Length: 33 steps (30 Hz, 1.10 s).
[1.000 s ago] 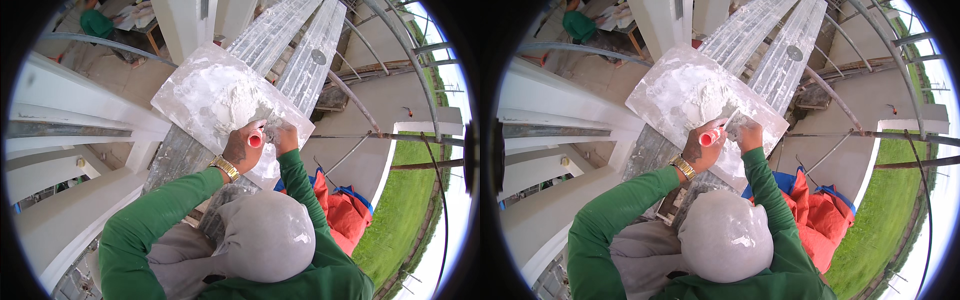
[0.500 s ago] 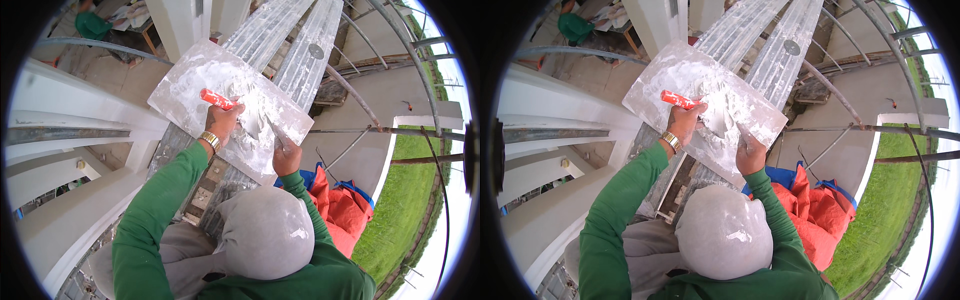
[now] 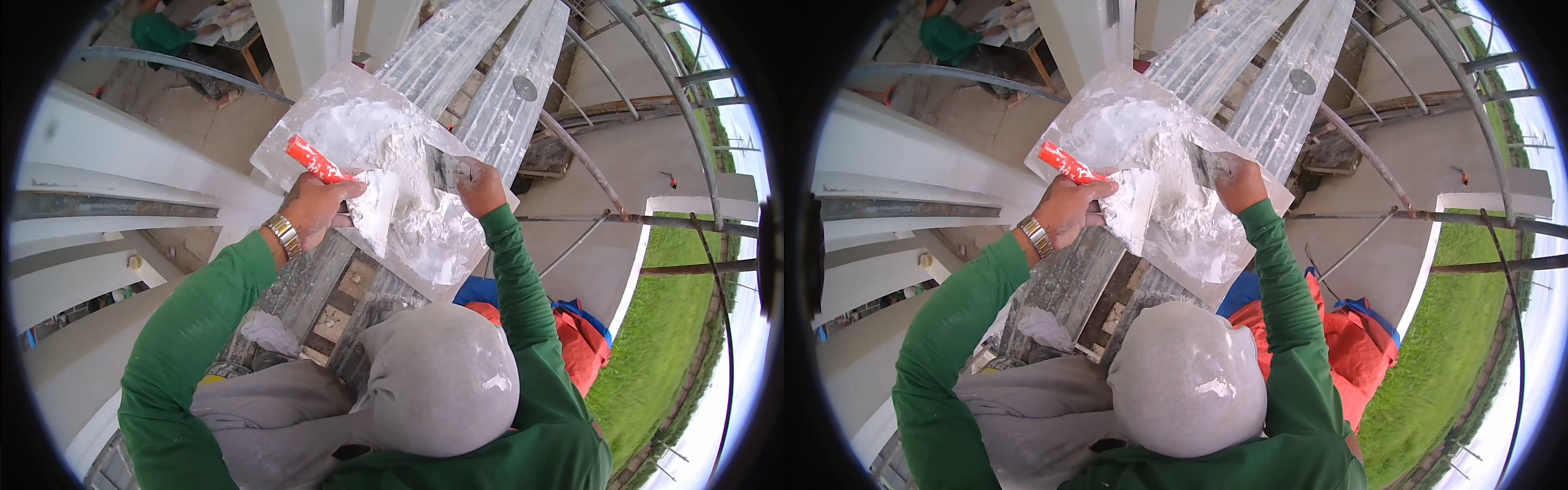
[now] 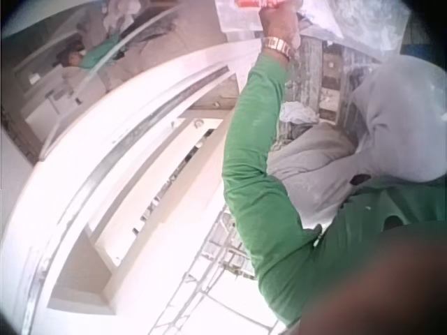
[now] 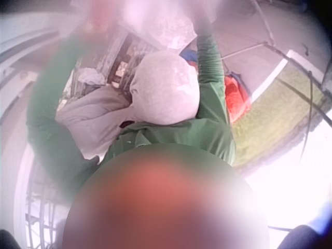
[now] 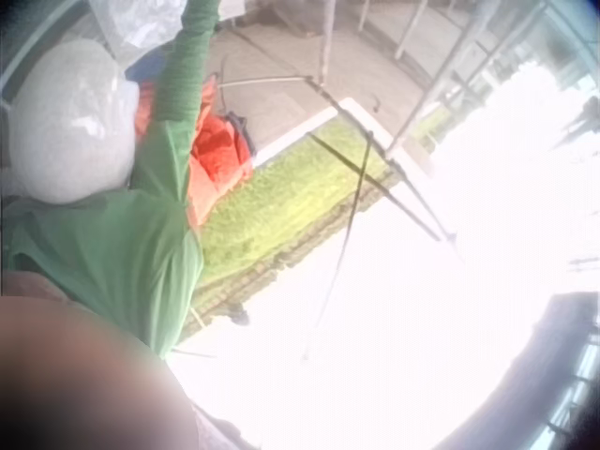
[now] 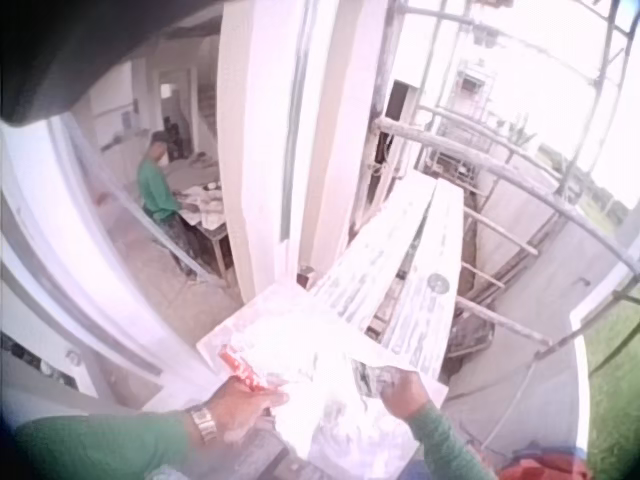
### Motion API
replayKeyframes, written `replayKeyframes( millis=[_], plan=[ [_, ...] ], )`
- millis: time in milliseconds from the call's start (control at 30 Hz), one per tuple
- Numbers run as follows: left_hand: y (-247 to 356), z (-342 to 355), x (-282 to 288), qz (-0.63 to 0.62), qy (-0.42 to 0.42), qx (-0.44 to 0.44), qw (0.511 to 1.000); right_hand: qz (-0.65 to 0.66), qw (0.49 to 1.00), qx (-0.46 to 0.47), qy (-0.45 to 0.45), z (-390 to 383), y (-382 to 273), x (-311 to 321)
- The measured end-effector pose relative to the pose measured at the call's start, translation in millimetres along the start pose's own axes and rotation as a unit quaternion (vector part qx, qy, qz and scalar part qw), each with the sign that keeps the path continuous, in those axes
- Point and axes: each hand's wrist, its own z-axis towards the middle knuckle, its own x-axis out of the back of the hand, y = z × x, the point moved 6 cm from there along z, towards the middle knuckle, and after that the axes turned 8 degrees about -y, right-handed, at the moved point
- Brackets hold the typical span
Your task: The person scoops white plaster from a board using a trowel and applies it to a vertical wall surface. They repeatedly smooth the material along the wall's edge and corners using the trowel and a smaller putty knife.
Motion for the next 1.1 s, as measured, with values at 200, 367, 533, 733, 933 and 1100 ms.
replayKeyframes(
  millis=[200, 367, 533, 733, 933, 1100],
  plan=[
    [25.4, -15.0, 5.5, 0.33, -0.074, -0.202, 0.919, 0.269, 0.962, -0.03, 0.03, -23.3, -17.8, 21.7],
    [29.0, -32.9, -18.6, 0.522, -0.161, -0.396, 0.738, 0.047, 0.992, 0.116, -0.017, -54.1, -84.0, 63.6],
    [26.0, -37.3, -35.6, 0.524, -0.167, -0.441, 0.709, -0.035, 0.985, 0.157, -0.068, -75.2, -118.0, 57.5],
    [20.8, -48.9, -61.8, 0.497, -0.224, -0.467, 0.696, -0.095, 0.971, 0.167, -0.14, -55.4, -107.7, 35.5],
    [24.2, -63.0, -61.5, 0.501, -0.22, -0.448, 0.707, -0.24, 0.943, 0.102, -0.206, 21.6, -41.0, -10.4],
    [45.4, -108.1, 1.6, 0.489, -0.176, -0.376, 0.767, -0.384, 0.909, 0.012, -0.164, 96.8, -24.4, -8.7]
  ],
)
